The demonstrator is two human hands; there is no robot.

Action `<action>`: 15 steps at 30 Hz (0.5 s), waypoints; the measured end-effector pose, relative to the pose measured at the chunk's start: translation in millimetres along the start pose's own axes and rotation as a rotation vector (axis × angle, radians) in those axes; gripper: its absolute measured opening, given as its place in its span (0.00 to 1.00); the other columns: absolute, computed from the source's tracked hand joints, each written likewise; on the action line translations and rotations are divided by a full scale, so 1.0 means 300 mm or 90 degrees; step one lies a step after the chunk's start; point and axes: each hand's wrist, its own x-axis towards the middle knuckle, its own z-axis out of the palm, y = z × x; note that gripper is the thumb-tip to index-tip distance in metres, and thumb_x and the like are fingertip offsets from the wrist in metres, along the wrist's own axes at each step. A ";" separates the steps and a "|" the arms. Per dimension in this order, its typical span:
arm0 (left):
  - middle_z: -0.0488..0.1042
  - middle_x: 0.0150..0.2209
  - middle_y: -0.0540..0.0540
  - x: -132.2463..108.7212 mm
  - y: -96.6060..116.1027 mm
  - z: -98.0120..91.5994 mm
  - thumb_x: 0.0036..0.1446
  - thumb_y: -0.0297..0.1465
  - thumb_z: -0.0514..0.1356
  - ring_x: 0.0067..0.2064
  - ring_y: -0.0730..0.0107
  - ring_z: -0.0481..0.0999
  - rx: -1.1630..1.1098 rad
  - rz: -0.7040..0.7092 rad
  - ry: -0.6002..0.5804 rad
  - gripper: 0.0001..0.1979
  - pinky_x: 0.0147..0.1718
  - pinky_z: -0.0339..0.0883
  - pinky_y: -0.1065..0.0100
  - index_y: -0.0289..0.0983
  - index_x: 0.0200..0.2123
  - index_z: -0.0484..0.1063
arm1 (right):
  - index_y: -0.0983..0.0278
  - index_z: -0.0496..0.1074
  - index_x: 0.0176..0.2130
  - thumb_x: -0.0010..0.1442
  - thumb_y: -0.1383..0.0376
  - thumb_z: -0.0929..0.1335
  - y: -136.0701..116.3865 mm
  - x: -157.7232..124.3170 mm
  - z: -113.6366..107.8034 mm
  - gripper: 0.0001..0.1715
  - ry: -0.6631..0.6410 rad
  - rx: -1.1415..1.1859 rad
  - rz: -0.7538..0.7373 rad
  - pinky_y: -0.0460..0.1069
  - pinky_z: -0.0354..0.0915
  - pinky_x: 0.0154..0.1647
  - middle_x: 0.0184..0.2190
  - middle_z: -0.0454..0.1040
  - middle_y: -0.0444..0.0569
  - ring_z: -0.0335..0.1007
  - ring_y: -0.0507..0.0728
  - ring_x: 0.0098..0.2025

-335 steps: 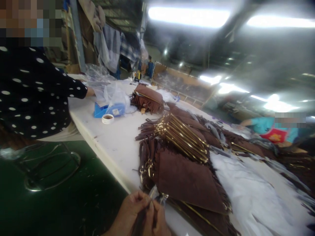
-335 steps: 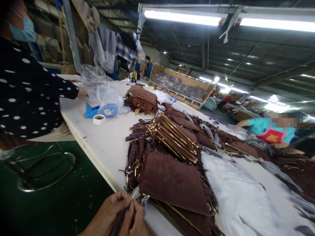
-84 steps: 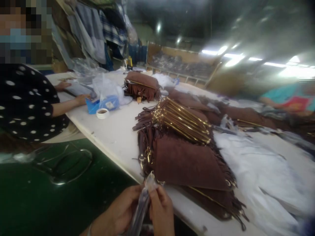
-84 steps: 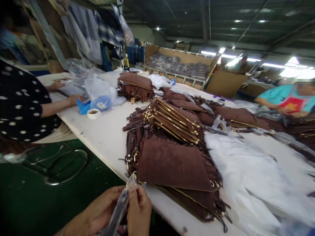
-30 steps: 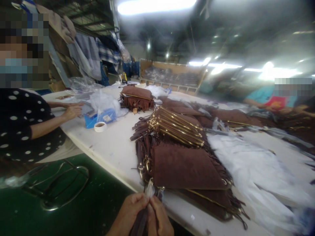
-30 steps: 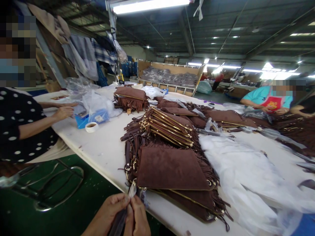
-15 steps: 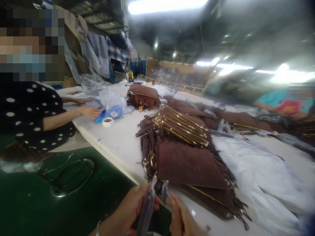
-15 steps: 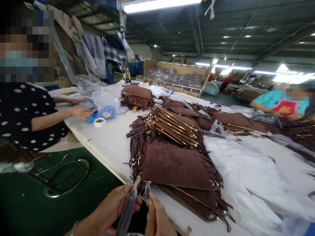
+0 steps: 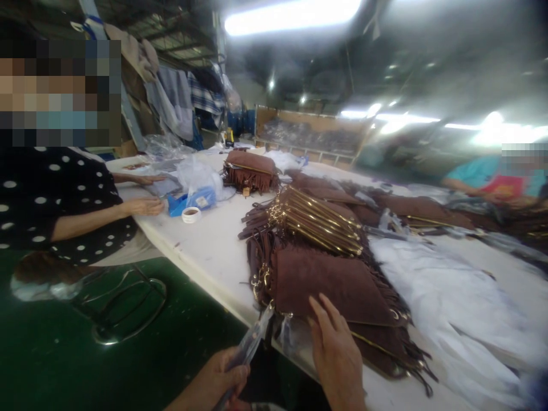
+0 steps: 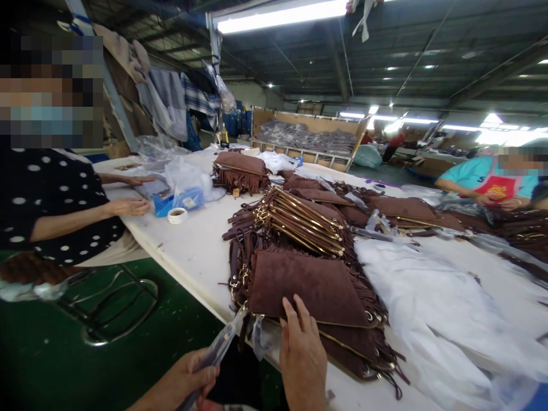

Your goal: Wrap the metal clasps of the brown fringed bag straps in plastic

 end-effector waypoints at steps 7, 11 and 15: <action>0.68 0.21 0.51 -0.013 0.007 -0.036 0.49 0.53 0.66 0.19 0.77 0.61 0.045 -0.014 -0.008 0.26 0.18 0.53 0.75 0.35 0.30 0.68 | 0.56 0.65 0.61 0.69 0.60 0.58 0.002 -0.004 0.004 0.23 -0.005 0.041 0.028 0.56 0.65 0.56 0.63 0.63 0.48 0.64 0.60 0.60; 0.73 0.24 0.46 0.003 0.060 -0.025 0.42 0.54 0.69 0.22 0.72 0.69 0.056 -0.025 -0.024 0.29 0.23 0.58 0.73 0.33 0.32 0.70 | 0.55 0.67 0.59 0.69 0.58 0.59 -0.002 -0.038 -0.024 0.22 0.016 0.147 0.102 0.56 0.63 0.59 0.63 0.64 0.48 0.63 0.59 0.61; 0.77 0.35 0.39 0.022 0.198 0.051 0.51 0.55 0.64 0.26 0.69 0.74 -0.012 0.014 -0.027 0.30 0.25 0.60 0.72 0.33 0.41 0.71 | 0.59 0.74 0.48 0.63 0.48 0.64 0.005 -0.105 -0.042 0.24 0.068 0.361 0.346 0.54 0.68 0.51 0.49 0.77 0.52 0.74 0.61 0.49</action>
